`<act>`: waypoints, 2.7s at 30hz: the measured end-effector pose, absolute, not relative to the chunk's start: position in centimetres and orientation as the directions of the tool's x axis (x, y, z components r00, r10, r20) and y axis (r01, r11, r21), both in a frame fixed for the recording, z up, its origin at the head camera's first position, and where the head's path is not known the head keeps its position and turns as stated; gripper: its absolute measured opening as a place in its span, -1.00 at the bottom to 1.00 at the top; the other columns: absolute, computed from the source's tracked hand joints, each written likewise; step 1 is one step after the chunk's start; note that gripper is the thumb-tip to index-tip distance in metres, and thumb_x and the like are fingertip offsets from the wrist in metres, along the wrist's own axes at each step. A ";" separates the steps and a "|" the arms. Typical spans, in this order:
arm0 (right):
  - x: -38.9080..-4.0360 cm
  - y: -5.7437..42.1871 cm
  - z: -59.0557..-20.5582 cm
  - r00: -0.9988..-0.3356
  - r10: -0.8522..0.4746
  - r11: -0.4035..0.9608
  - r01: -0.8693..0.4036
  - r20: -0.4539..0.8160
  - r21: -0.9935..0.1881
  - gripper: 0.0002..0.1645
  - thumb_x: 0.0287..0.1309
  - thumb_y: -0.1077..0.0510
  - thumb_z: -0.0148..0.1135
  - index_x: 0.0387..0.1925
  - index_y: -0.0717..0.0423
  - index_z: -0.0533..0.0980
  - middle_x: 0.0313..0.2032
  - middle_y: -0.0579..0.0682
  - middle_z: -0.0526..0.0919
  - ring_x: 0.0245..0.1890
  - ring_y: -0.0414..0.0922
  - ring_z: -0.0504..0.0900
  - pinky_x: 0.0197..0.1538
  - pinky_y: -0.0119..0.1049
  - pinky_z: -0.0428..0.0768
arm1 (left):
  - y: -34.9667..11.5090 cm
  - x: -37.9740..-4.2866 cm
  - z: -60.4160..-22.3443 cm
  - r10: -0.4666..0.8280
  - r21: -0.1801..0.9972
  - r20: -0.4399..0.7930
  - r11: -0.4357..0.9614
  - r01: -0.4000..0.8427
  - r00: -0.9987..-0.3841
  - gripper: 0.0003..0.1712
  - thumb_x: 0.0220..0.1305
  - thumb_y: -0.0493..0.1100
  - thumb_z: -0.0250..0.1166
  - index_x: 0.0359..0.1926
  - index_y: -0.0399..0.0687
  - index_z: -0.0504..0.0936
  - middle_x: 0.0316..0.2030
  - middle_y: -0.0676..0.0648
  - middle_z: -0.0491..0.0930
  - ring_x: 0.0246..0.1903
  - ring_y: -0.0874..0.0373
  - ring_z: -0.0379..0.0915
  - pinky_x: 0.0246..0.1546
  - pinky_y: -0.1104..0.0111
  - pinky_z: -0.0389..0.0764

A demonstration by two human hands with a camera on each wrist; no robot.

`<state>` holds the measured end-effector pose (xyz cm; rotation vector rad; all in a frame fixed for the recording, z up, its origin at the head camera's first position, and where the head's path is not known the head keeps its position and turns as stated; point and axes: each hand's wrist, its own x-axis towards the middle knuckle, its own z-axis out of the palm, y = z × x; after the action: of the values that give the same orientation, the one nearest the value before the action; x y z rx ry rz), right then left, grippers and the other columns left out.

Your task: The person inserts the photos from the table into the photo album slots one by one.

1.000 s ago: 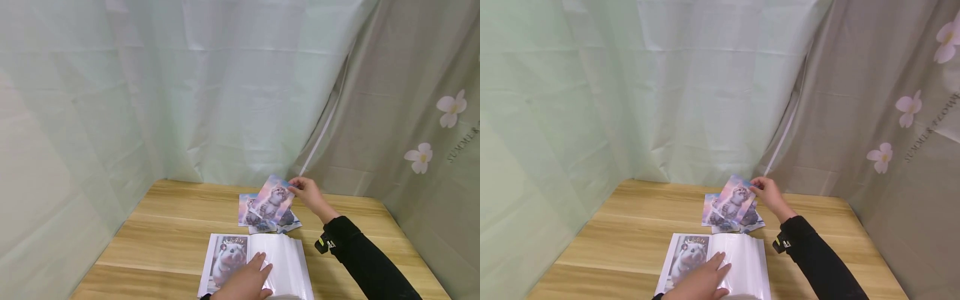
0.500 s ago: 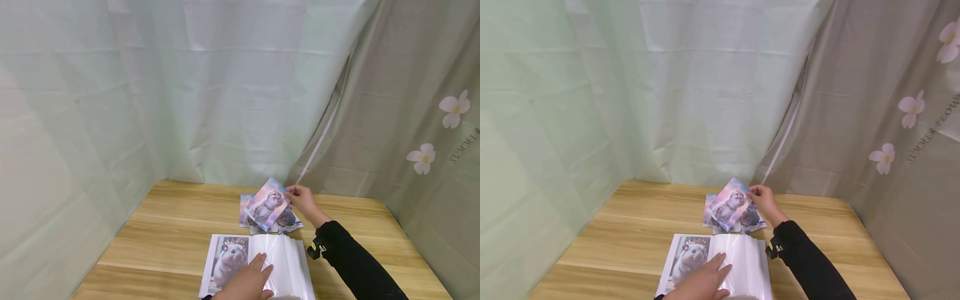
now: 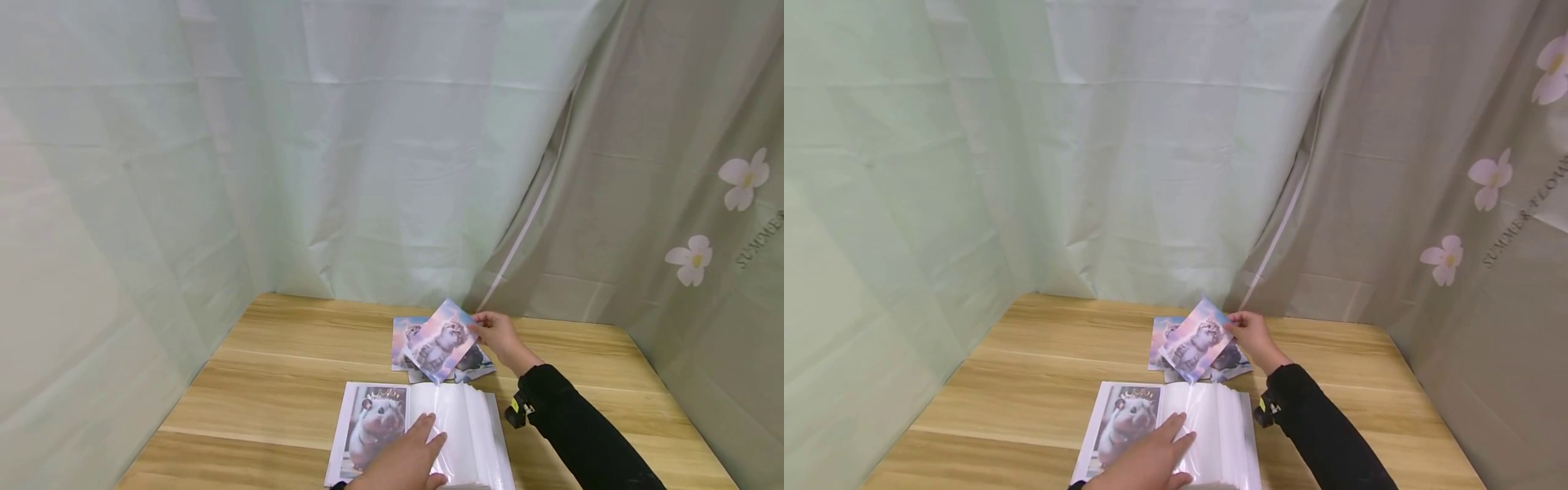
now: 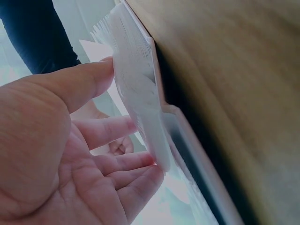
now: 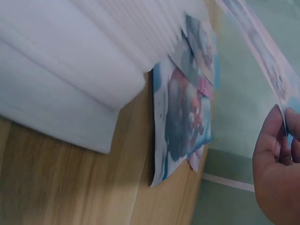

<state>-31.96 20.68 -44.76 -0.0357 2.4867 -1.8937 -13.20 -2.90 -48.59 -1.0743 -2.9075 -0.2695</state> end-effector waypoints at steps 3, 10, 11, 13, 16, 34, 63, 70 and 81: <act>-32.0 20.9 -45.0 -0.999 -0.038 0.271 0.011 -0.023 -0.962 -0.83 0.33 0.38 0.19 -0.10 0.44 0.52 -0.32 0.06 0.57 -0.39 -0.14 0.52 -0.18 -0.19 0.66 | -2.9 -13.2 -48.6 0.641 0.136 0.095 0.750 0.648 -0.762 -0.28 0.20 0.27 0.37 0.28 0.02 0.57 0.34 -0.22 0.40 0.33 0.00 0.35 0.13 0.40 0.55; -32.7 21.5 -45.4 -0.995 -0.097 0.295 -0.010 -0.019 -0.956 -0.85 0.32 0.38 0.21 -0.14 0.45 0.56 -0.39 0.00 0.62 -0.44 -0.11 0.53 -0.26 -0.19 0.65 | -3.0 -13.0 -48.6 0.643 0.142 0.100 0.746 0.650 -0.760 -0.28 0.20 0.25 0.38 0.28 0.01 0.57 0.34 -0.23 0.40 0.33 -0.01 0.35 0.12 0.41 0.55; -32.8 21.6 -45.4 -0.994 -0.103 0.301 -0.014 -0.018 -0.953 -0.85 0.31 0.38 0.21 -0.14 0.45 0.56 -0.38 0.01 0.63 -0.43 -0.12 0.53 -0.22 -0.14 0.66 | -3.0 -13.1 -48.5 0.643 0.145 0.097 0.746 0.650 -0.760 -0.28 0.20 0.25 0.38 0.28 0.01 0.57 0.34 -0.23 0.40 0.33 -0.02 0.34 0.13 0.40 0.55; -32.9 21.7 -45.4 -0.993 -0.119 0.312 -0.021 -0.018 -0.950 -0.83 0.31 0.39 0.21 -0.13 0.46 0.56 -0.34 0.05 0.64 -0.42 -0.13 0.53 -0.16 -0.04 0.67 | -3.0 -13.1 -48.5 0.643 0.155 0.089 0.745 0.649 -0.760 -0.29 0.20 0.25 0.38 0.28 0.01 0.56 0.34 -0.22 0.39 0.34 -0.02 0.33 0.13 0.39 0.55; -32.9 21.7 -45.1 -0.989 -0.143 0.329 -0.028 -0.020 -0.944 -0.80 0.31 0.40 0.20 -0.09 0.49 0.56 -0.31 0.11 0.64 -0.41 -0.17 0.55 -0.13 -0.04 0.68 | -3.0 -13.2 -48.6 0.642 0.163 0.082 0.746 0.646 -0.762 -0.28 0.20 0.24 0.38 0.29 0.01 0.56 0.35 -0.22 0.38 0.35 -0.03 0.32 0.14 0.38 0.55; -33.7 20.9 -42.6 -0.956 -0.291 0.471 -0.123 -0.022 -0.873 -0.82 0.26 0.36 0.28 -0.14 0.42 0.61 -0.33 0.05 0.61 -0.42 -0.15 0.57 -0.15 0.01 0.70 | -2.8 -13.0 -48.6 0.628 0.217 0.056 0.751 0.623 -0.776 -0.29 0.20 0.19 0.39 0.31 0.01 0.54 0.38 -0.23 0.35 0.38 -0.08 0.28 0.18 0.33 0.53; -34.7 19.7 -40.0 -0.935 -0.337 0.632 -0.139 -0.109 -0.762 -0.89 0.24 0.35 0.31 -0.22 0.35 0.64 -0.43 -0.01 0.64 -0.54 -0.14 0.51 -0.45 -0.37 0.57 | -2.7 -13.0 -48.8 0.633 0.219 0.059 0.746 0.628 -0.772 -0.28 0.19 0.19 0.39 0.31 0.00 0.53 0.38 -0.24 0.34 0.37 -0.11 0.28 0.12 0.34 0.57; -34.6 19.7 -39.8 -0.920 -0.374 0.634 -0.161 -0.117 -0.756 -0.87 0.24 0.34 0.31 -0.19 0.36 0.64 -0.41 0.00 0.66 -0.53 -0.15 0.51 -0.42 -0.33 0.59 | -2.6 -13.0 -48.9 0.635 0.233 0.043 0.745 0.626 -0.772 -0.28 0.21 0.18 0.38 0.32 -0.01 0.52 0.39 -0.23 0.33 0.38 -0.11 0.26 0.13 0.34 0.57; -34.3 18.9 -40.1 -0.896 -0.414 0.641 -0.161 -0.161 -0.751 -0.84 0.23 0.34 0.33 -0.17 0.35 0.66 -0.45 -0.05 0.64 -0.56 -0.14 0.48 -0.46 -0.36 0.52 | -2.5 -13.0 -49.2 0.640 0.208 0.077 0.740 0.640 -0.764 -0.29 0.19 0.18 0.39 0.30 -0.02 0.55 0.37 -0.24 0.36 0.37 -0.11 0.29 0.13 0.35 0.56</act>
<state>-34.27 18.94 -40.08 -0.4611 2.5443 -1.1192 -12.98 -2.53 -49.18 -1.0782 -2.9297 -0.3504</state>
